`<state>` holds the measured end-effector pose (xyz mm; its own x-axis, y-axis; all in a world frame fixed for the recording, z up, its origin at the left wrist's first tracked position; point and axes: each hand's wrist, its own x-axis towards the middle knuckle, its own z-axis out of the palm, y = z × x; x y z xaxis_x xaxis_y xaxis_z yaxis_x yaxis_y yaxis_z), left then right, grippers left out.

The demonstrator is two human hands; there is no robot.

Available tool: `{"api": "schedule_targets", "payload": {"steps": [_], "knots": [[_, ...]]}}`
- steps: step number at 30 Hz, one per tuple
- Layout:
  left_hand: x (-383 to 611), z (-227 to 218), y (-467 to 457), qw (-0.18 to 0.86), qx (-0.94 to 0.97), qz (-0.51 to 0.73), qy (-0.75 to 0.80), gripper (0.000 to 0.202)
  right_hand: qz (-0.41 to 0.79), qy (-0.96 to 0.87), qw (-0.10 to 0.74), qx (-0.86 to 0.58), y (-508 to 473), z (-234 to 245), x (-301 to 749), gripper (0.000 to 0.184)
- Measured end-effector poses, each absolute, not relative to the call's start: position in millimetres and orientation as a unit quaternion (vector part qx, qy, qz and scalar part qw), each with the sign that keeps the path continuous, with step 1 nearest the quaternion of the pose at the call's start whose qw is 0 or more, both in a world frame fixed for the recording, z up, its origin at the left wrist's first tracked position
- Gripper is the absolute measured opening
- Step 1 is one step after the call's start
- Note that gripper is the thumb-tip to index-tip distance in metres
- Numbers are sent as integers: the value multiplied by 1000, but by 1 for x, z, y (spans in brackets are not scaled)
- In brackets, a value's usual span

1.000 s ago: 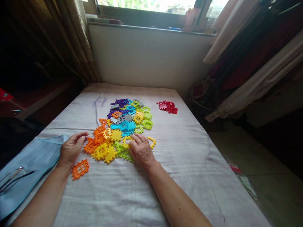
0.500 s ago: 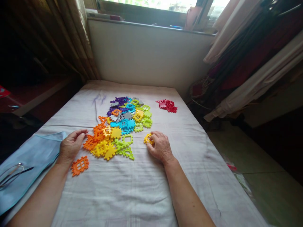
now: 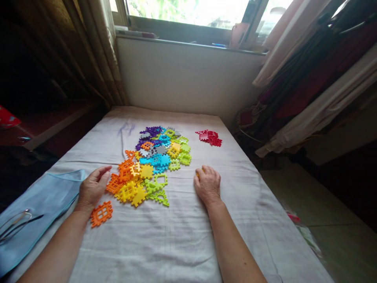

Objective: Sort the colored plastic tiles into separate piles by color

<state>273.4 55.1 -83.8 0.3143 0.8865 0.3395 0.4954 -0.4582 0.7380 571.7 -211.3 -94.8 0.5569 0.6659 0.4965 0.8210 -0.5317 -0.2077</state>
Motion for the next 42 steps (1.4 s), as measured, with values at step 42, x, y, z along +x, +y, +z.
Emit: {"api": "schedule_targets", "payload": {"steps": [42], "knots": [[299,-77,26,422,747,370,357,52,-115,-600,404,-681,-128,-89,484,25]]}}
